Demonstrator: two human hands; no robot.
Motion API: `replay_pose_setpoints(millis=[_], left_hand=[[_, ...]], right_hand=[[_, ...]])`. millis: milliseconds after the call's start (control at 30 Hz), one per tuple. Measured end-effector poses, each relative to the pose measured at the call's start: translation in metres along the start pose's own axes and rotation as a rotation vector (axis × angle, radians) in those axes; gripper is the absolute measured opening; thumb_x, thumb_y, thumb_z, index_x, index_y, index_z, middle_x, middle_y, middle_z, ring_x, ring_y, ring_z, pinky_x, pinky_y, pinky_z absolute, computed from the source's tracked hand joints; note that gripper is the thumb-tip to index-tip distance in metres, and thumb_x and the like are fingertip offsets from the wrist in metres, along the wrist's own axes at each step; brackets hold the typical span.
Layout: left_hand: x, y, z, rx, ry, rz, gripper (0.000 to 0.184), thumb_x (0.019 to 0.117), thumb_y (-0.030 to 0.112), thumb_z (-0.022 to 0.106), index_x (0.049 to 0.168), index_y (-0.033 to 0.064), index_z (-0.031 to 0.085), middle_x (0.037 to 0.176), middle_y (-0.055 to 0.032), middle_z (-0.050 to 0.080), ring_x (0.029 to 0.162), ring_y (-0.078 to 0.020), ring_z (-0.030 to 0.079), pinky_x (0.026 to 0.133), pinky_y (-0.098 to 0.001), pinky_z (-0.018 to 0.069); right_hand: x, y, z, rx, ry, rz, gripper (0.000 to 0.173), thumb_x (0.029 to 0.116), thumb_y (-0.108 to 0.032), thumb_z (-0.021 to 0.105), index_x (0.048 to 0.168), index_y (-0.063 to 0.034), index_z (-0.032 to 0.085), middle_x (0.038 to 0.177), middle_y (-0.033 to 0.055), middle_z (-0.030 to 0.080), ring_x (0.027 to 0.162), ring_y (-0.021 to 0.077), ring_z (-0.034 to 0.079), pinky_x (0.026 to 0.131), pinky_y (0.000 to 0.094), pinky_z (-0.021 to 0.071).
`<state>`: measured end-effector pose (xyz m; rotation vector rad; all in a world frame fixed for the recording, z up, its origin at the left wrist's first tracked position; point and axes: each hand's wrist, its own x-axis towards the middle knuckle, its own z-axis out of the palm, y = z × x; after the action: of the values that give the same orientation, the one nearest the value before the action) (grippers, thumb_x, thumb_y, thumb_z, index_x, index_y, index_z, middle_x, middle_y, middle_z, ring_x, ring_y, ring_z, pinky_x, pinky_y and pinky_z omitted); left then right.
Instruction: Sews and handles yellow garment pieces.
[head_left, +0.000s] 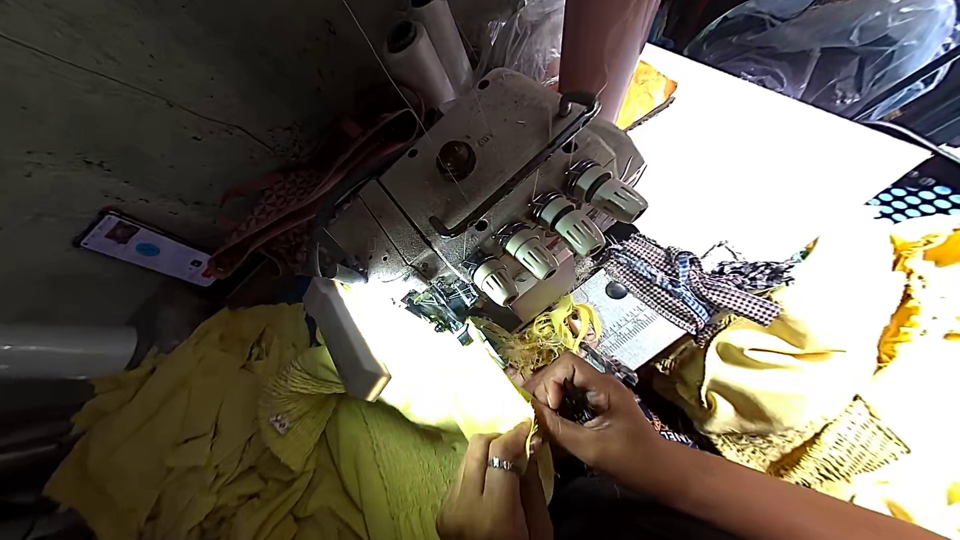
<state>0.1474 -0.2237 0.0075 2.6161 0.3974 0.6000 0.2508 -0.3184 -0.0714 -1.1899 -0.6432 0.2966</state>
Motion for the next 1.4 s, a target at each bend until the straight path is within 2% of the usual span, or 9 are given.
replay_pose_setpoints(millis=[200, 367, 533, 700, 933, 1100, 1200, 1300, 1400], left_hand=[[0.028, -0.037, 0.025, 0.180, 0.159, 0.124, 0.032, 0.1006, 0.029, 0.053, 0.086, 0.0099, 0.074, 0.072, -0.0032, 0.063, 0.066, -0.0125, 0.061, 0.060, -0.0260, 0.0475], [0.060, -0.094, -0.004, -0.322, -0.099, 0.150, 0.014, 0.0931, 0.027, 0.065, 0.092, 0.0149, 0.072, 0.093, 0.0048, 0.070, 0.097, 0.0003, 0.061, 0.093, -0.0218, 0.0452], [0.066, -0.101, -0.034, -0.330, -0.029, -0.002, 0.020, 0.0845, 0.003, 0.059, 0.097, -0.0103, 0.066, 0.098, -0.0027, 0.071, 0.097, 0.0076, 0.063, 0.089, -0.0119, 0.0506], [0.047, -0.092, -0.034, -0.523, 0.164, -0.171, 0.017, 0.0943, -0.001, 0.059, 0.100, 0.0105, 0.070, 0.093, 0.0164, 0.074, 0.087, 0.0065, 0.069, 0.080, -0.0145, 0.0580], [0.047, -0.080, -0.031, -0.502, 0.370, -0.233, 0.015, 0.0901, -0.005, 0.063, 0.098, 0.0061, 0.071, 0.091, 0.0133, 0.074, 0.086, 0.0037, 0.070, 0.080, -0.0158, 0.0588], [0.050, -0.077, -0.040, -0.569, 0.373, -0.288, 0.017, 0.0948, 0.001, 0.060, 0.091, 0.0142, 0.070, 0.080, 0.0153, 0.071, 0.073, 0.0049, 0.067, 0.070, -0.0140, 0.0571], [0.046, -0.072, -0.046, -0.595, 0.311, -0.250, 0.021, 0.1000, 0.011, 0.058, 0.088, 0.0209, 0.072, 0.082, 0.0172, 0.070, 0.077, 0.0062, 0.066, 0.072, -0.0137, 0.0558], [0.045, -0.073, -0.049, -0.647, 0.263, -0.205, 0.020, 0.1000, 0.026, 0.060, 0.086, 0.0285, 0.075, 0.084, 0.0198, 0.071, 0.080, 0.0075, 0.065, 0.075, -0.0145, 0.0546], [0.052, -0.072, -0.055, -0.764, 0.233, -0.287, 0.030, 0.0984, 0.012, 0.054, 0.080, 0.0240, 0.074, 0.075, 0.0160, 0.071, 0.071, 0.0051, 0.066, 0.066, -0.0154, 0.0557]], right_hand=[[0.022, 0.003, 0.003, -0.030, 0.070, 0.050, 0.018, 0.0938, -0.010, 0.067, 0.094, -0.0111, 0.050, 0.081, -0.0087, 0.060, 0.075, -0.0090, 0.055, 0.067, 0.0070, 0.0449], [0.008, 0.004, 0.011, 0.041, 0.075, 0.124, 0.025, 0.0898, -0.011, 0.074, 0.096, -0.0125, 0.050, 0.087, -0.0087, 0.066, 0.081, -0.0072, 0.062, 0.072, 0.0095, 0.0503], [-0.008, 0.003, 0.008, 0.026, 0.065, 0.198, 0.024, 0.0866, -0.013, 0.077, 0.103, -0.0113, 0.059, 0.092, -0.0099, 0.067, 0.083, -0.0080, 0.063, 0.074, 0.0093, 0.0526], [-0.013, 0.000, 0.001, 0.037, 0.021, 0.262, 0.025, 0.0857, -0.014, 0.078, 0.104, -0.0115, 0.060, 0.086, -0.0101, 0.065, 0.076, -0.0086, 0.060, 0.068, 0.0081, 0.0505], [-0.017, 0.003, -0.004, 0.055, -0.097, 0.222, 0.024, 0.0895, -0.013, 0.075, 0.110, -0.0096, 0.063, 0.098, -0.0074, 0.068, 0.083, -0.0093, 0.061, 0.071, 0.0066, 0.0503], [0.003, 0.002, -0.006, -0.341, -0.010, -0.197, 0.018, 0.1002, -0.029, 0.068, 0.107, -0.0127, 0.069, 0.115, 0.0028, 0.064, 0.088, -0.0034, 0.060, 0.073, 0.0080, 0.0497], [0.038, -0.026, 0.013, -0.414, -0.056, -0.425, 0.013, 0.1013, -0.025, 0.066, 0.109, -0.0159, 0.069, 0.106, 0.0035, 0.064, 0.092, 0.0035, 0.062, 0.076, 0.0132, 0.0522], [0.067, -0.030, 0.049, -0.396, -0.140, -0.529, 0.018, 0.0987, -0.025, 0.067, 0.110, -0.0138, 0.076, 0.091, 0.0087, 0.067, 0.078, 0.0125, 0.063, 0.065, 0.0211, 0.0508], [0.079, -0.024, 0.070, -0.444, -0.148, -0.586, 0.020, 0.0957, -0.024, 0.068, 0.110, -0.0150, 0.078, 0.089, 0.0093, 0.068, 0.077, 0.0132, 0.065, 0.065, 0.0213, 0.0523]])
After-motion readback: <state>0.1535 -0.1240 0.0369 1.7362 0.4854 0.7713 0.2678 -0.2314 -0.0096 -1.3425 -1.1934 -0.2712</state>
